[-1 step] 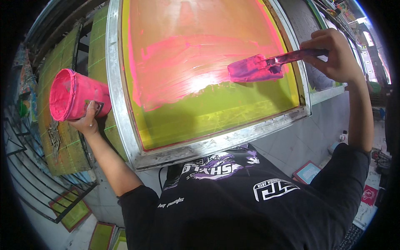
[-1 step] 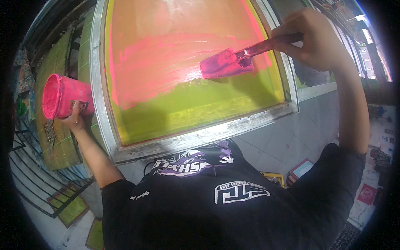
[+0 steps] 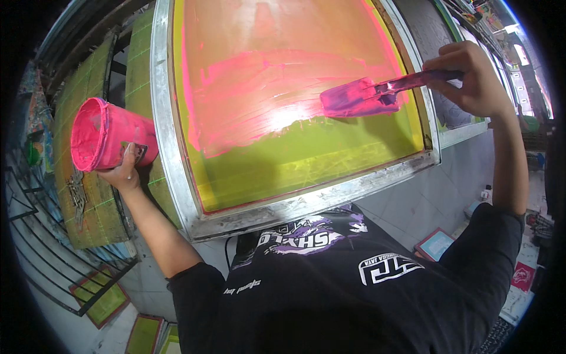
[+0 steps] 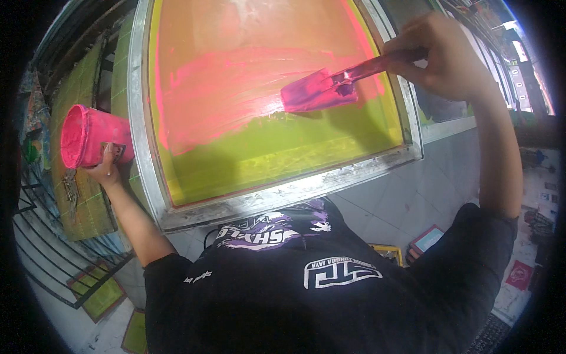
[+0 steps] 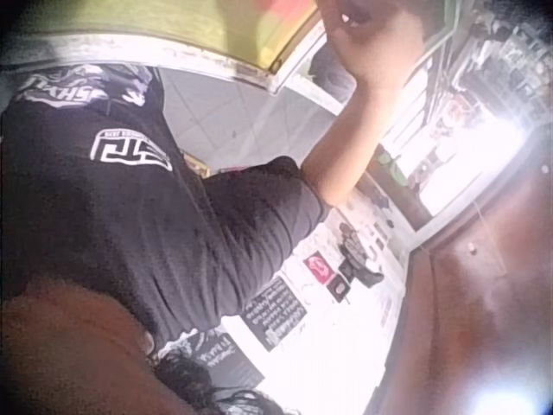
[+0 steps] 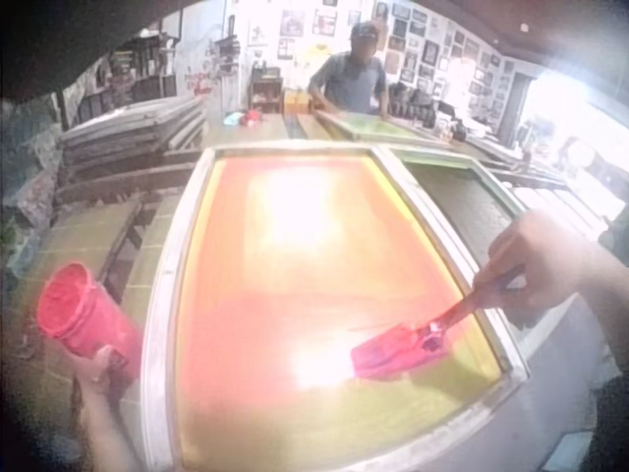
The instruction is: The person scoops pink ink from a container and spreads it evenly across a screen printing frame using a squeegee. The person repeatedly dips the squeegee into the ink and smooths the surface of the frame. The person then places the container and squeegee on a table and wipes their hands with a cloth.
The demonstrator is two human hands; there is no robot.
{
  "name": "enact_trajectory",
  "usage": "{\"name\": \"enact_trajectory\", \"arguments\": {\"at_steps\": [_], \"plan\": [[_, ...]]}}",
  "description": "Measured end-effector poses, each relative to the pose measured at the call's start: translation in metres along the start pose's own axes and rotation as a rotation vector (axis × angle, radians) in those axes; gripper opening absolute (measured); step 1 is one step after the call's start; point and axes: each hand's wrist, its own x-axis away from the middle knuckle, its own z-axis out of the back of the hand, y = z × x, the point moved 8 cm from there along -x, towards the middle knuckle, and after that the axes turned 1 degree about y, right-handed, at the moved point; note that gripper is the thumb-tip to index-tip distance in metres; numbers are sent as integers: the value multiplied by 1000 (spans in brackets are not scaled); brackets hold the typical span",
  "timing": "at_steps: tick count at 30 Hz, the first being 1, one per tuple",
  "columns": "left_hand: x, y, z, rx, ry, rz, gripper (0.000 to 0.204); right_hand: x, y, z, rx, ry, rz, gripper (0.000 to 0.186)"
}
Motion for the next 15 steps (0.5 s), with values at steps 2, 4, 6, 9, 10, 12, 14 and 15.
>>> {"name": "enact_trajectory", "arguments": {"at_steps": [2,4,6,9,10,12,14,15], "plan": [[0,-1,-2,1,-23,28,69,-3,-3,-7,-24,-44,-29,14],[-2,-4,-4,8,-13,16,71,-7,-9,-17,-46,-44,-26,14],[-3,-1,-7,5,21,-23,76,-11,-22,-20,-117,9,-11,14],[0,5,-16,-13,-53,72,77,-16,-52,-20,-129,126,49,15],[1,-1,-17,-33,-67,175,81,-21,-67,-18,-84,135,90,17],[0,7,-20,-63,-41,41,77,-27,-96,-14,-2,174,144,20],[0,21,-32,-115,11,-110,78,-25,-108,-9,12,221,65,13],[6,27,-49,-124,20,-118,80,-21,-102,-5,21,246,33,11]]}}
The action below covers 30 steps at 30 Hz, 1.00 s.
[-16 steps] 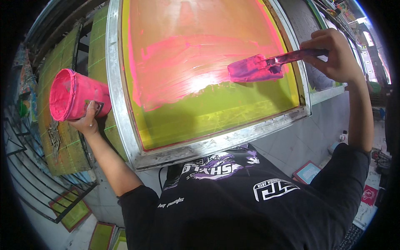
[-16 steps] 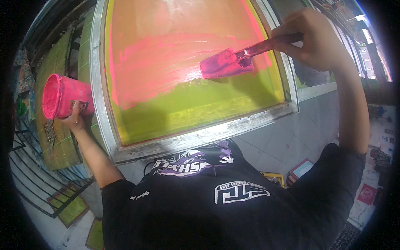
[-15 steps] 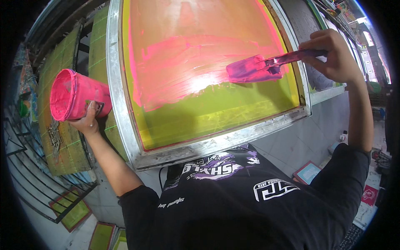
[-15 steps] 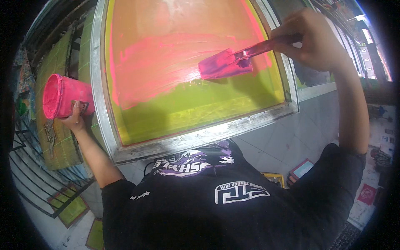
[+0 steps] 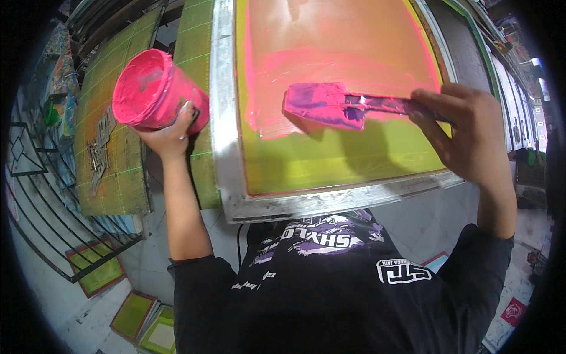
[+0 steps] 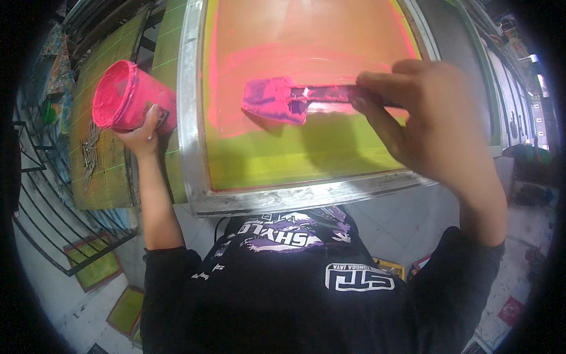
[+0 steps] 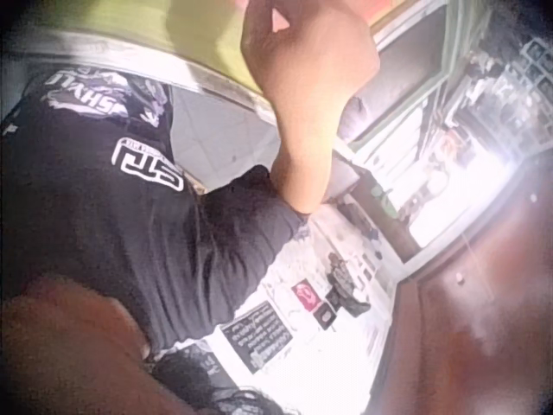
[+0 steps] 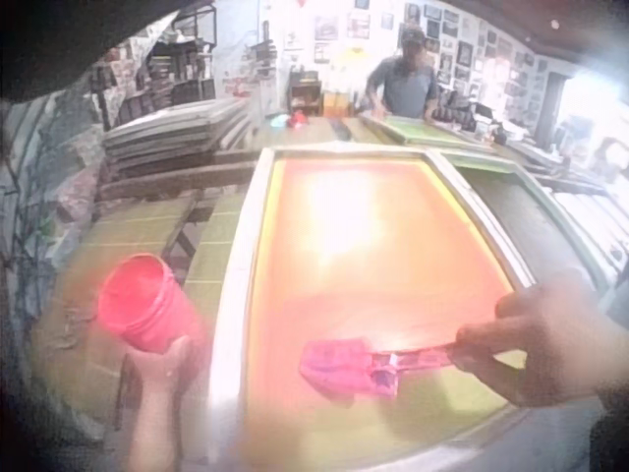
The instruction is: The person scoops pink ink from a container and spreads it evenly across a screen printing frame using a squeegee. The person repeatedly dips the squeegee into the ink and smooths the surface of the frame. The person then places the container and squeegee on a table and wipes their hands with a cloth.
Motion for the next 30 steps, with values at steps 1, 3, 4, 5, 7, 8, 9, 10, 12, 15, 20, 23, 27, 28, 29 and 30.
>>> {"name": "enact_trajectory", "arguments": {"at_steps": [1,3,4,5,7,8,9,10,12,15,20,23,27,28,29,30], "plan": [[5,9,-15,-8,7,-8,81,5,3,4,5,-21,-16,13],[10,19,-26,-77,-26,-18,86,15,-4,9,-5,-61,-54,18],[11,21,-32,-58,-30,18,92,19,-8,10,32,-90,-59,18],[14,23,-41,-29,-44,58,99,23,-12,11,74,-123,-76,17],[23,28,-63,34,-58,182,108,35,-17,5,139,-197,-126,18],[28,29,-74,66,-88,181,108,39,-19,3,154,-214,-146,19],[31,30,-85,98,-120,180,108,43,-21,0,169,-232,-167,20],[35,31,-95,132,-152,179,108,47,-23,-3,183,-249,-190,21],[41,40,-112,203,-218,170,106,51,-27,-6,255,-283,-244,22],[50,57,-135,301,-280,258,108,48,-29,-7,313,-393,-342,22],[63,60,-154,366,-326,321,112,39,-17,-9,316,-502,-478,18],[68,58,-160,303,-330,240,117,34,-11,-6,316,-481,-505,15],[75,61,-162,336,-273,319,122,20,-8,2,344,-388,-442,13],[75,63,-160,295,-269,293,122,17,-7,3,350,-373,-423,13],[75,64,-158,255,-268,262,123,13,-4,3,349,-368,-412,14],[77,63,-157,214,-265,231,124,9,-1,4,348,-363,-400,14]]}}
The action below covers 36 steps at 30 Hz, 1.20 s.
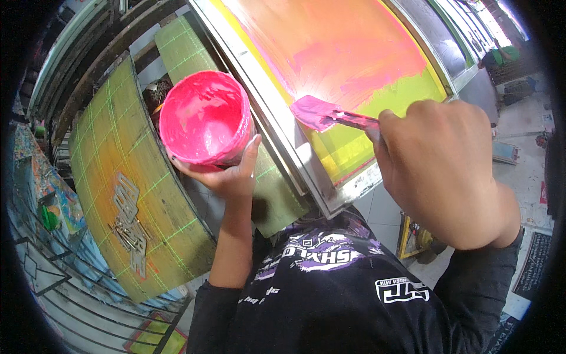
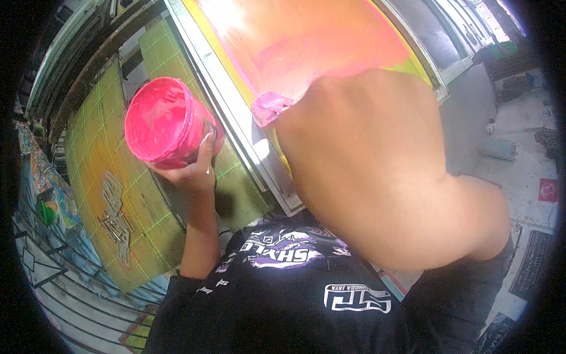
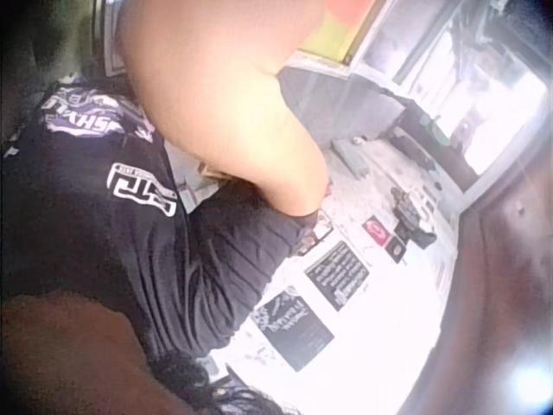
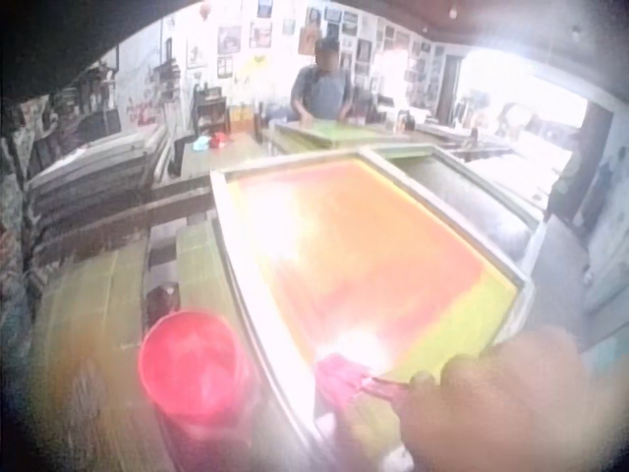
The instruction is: The person scoops pink ink from a container and spreads it evenly across a screen printing frame using a squeegee. The person repeatedly dips the squeegee into the ink and smooths the surface of the frame. The person then places the container and squeegee on a table and wipes their hands with a cloth.
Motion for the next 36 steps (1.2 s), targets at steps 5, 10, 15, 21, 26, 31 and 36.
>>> {"name": "enact_trajectory", "arguments": {"at_steps": [5,10,15,21,26,31,36], "plan": [[4,-5,0,-56,-11,4,126,-18,2,9,23,95,11,18],[14,-3,9,-142,-21,-218,124,-30,2,22,34,155,84,21],[14,2,12,-130,-49,-255,123,-30,-6,23,145,104,11,22],[13,-6,19,-82,-42,-167,113,-9,-14,7,54,-74,-23,16],[9,5,21,-130,-2,-181,110,-11,-19,-7,-9,-7,-40,12],[13,-6,25,-149,20,-191,112,-35,-13,1,-36,104,-32,19],[12,4,25,-258,6,-246,115,-64,-5,14,-73,325,55,19]]}}
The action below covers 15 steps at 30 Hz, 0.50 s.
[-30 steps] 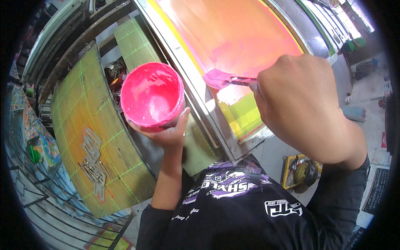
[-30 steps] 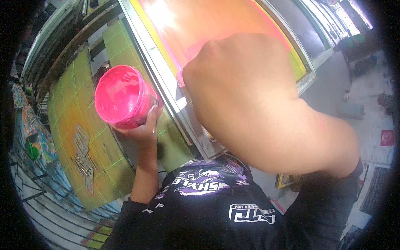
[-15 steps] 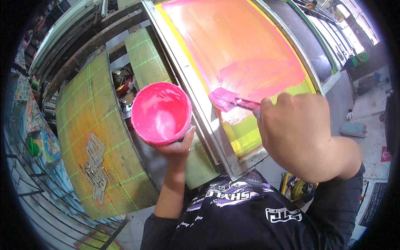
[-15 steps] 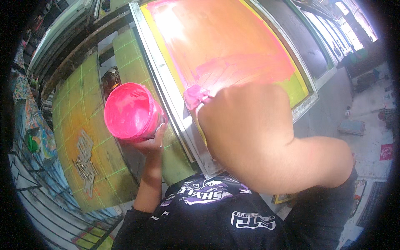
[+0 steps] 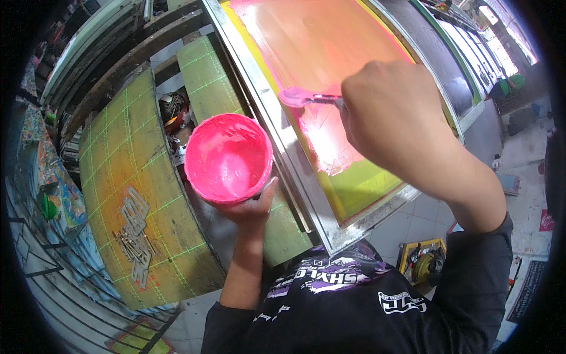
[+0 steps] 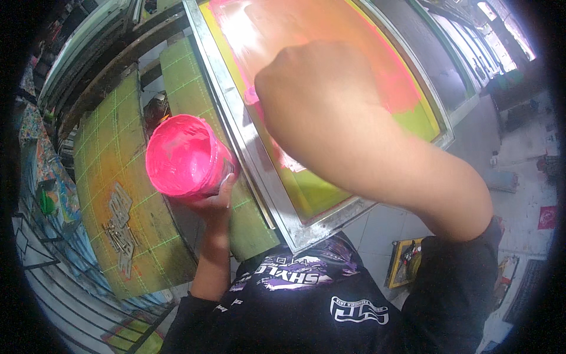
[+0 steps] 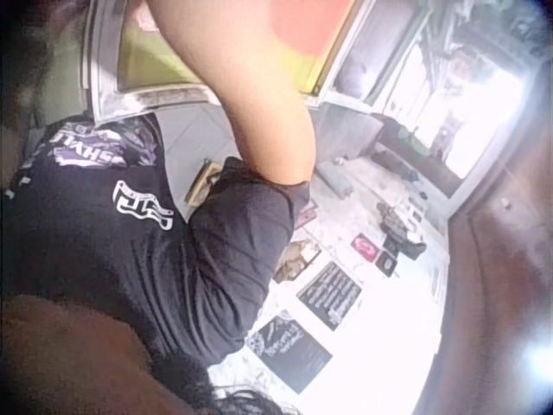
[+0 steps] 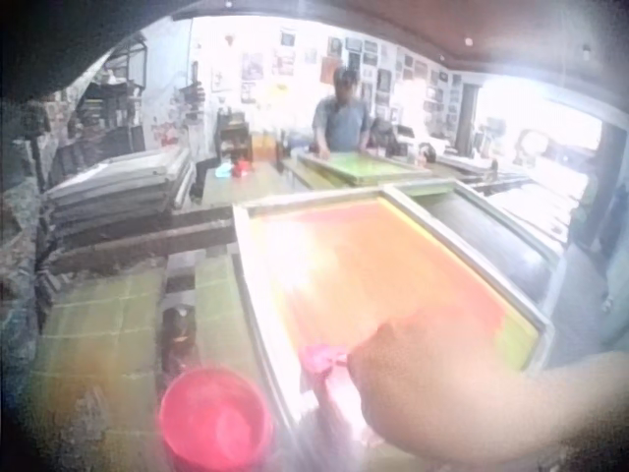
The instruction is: The person scoops pink ink from a container and spreads it evenly across a screen printing frame using a squeegee. The person repeatedly dips the squeegee into the ink and smooths the surface of the frame. The person then places the container and squeegee on a table and wipes their hands with a cloth.
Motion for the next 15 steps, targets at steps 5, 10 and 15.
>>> {"name": "enact_trajectory", "arguments": {"at_steps": [5,10,15], "plan": [[-16,8,-1,-75,-100,-2,121,-51,11,15,21,60,36,15],[-2,-19,0,-231,-172,121,130,-105,20,7,34,-98,-28,11],[-15,1,-13,-638,-338,-25,128,-159,32,-2,83,-119,-42,12]]}}
